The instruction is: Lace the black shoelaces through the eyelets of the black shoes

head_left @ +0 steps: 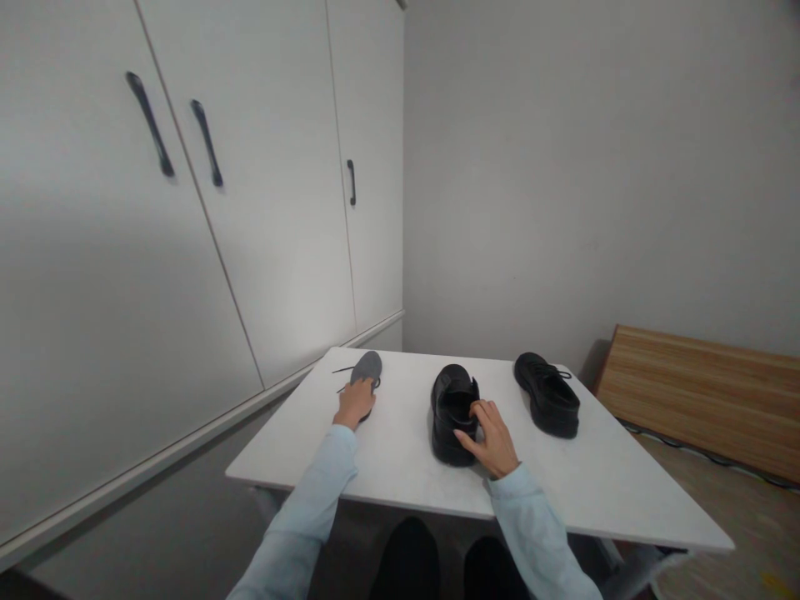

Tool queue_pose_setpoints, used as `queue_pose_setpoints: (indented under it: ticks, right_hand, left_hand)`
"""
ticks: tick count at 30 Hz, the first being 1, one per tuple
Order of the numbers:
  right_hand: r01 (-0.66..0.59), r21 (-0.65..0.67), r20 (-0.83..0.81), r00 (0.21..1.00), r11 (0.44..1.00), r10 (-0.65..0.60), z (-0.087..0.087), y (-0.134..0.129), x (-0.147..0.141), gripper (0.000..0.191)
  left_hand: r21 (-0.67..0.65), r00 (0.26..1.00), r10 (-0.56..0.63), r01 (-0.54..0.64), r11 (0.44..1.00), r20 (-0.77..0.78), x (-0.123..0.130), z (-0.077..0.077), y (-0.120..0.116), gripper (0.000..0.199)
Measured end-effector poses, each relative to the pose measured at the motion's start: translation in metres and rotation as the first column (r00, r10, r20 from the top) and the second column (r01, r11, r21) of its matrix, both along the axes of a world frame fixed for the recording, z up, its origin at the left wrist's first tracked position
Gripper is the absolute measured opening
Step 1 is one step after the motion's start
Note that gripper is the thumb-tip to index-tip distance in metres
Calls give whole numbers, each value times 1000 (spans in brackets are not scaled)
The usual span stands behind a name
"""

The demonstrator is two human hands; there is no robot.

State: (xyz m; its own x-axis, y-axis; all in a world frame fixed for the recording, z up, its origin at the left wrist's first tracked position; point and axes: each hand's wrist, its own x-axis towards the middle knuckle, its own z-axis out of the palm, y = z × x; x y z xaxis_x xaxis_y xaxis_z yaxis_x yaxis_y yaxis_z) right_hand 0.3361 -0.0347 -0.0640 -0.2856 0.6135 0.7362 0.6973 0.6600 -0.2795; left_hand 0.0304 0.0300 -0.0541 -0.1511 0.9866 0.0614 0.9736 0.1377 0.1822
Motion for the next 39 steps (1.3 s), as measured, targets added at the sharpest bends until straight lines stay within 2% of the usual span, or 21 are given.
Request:
queue_pose_setpoints:
  ticks: [4,11,17,23,30,35,39]
  right_hand:
    - [17,30,-3,1000,999,-17,-1,0,0,22]
    - [56,86,1,998,995,-57,0,-1,0,17]
    - [100,115,36,994,988,-105,0,-2,0,15]
    - [130,144,51,989,981,-138,0,-3,0,15]
    - [159,157,47,985,975,-168,-1,-4,0,13]
    - [231,124,45,970,965,-238,-2,-5,1,13]
    - [264,102,45,962,959,-270,-1,-7,1,14]
  left_hand:
    - [43,999,-52,52,998,-18,16,8,-7,38]
    - [184,999,-42,40,982,8,42,18,-18,36]
    - [335,989,-147,130,933,25,67,24,-24,27]
    - [416,971,-237,198,887,43,99,20,-45,15]
    - [379,972,-229,194,905,51,123,13,-69,15]
    - [281,976,-210,186,942,60,132,7,-73,19]
    - [210,968,-249,239,948,22,136,3,-73,20]
